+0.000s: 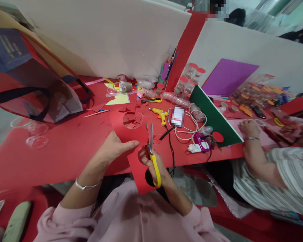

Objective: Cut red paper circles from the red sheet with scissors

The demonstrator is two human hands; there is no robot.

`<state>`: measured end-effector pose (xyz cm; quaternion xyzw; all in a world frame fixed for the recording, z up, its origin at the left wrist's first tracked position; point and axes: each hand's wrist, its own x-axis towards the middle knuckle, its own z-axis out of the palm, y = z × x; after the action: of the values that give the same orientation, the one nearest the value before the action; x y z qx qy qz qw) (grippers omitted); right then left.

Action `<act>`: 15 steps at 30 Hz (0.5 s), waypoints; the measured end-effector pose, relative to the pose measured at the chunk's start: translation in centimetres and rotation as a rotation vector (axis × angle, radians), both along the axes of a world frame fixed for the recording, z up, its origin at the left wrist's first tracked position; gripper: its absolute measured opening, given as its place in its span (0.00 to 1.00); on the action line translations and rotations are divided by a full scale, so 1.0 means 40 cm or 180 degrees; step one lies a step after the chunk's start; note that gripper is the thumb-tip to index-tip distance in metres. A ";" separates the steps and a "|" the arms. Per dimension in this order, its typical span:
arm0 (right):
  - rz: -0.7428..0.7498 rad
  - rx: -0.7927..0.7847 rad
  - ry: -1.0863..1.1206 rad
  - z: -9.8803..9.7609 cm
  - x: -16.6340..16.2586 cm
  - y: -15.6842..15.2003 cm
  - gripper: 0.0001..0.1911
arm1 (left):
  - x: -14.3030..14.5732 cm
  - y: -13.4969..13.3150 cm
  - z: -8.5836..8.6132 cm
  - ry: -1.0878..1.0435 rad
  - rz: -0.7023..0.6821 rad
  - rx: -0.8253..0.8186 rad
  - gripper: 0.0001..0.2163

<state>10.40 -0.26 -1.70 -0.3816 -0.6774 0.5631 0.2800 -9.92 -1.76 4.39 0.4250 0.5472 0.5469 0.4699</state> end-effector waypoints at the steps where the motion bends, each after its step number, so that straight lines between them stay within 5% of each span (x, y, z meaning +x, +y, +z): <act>1: -0.0031 -0.0042 -0.0011 -0.001 0.001 -0.001 0.06 | 0.000 0.000 0.002 0.0000 -0.0006 -0.0008 0.24; 15: -0.0162 -0.0300 -0.0046 0.023 0.001 -0.016 0.05 | -0.012 -0.004 0.025 0.0054 -0.0109 -0.0019 0.19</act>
<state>10.45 -0.92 -0.76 -0.4156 -0.6422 0.5844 0.2710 -10.38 -1.91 5.41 0.4376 0.5454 0.5336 0.4758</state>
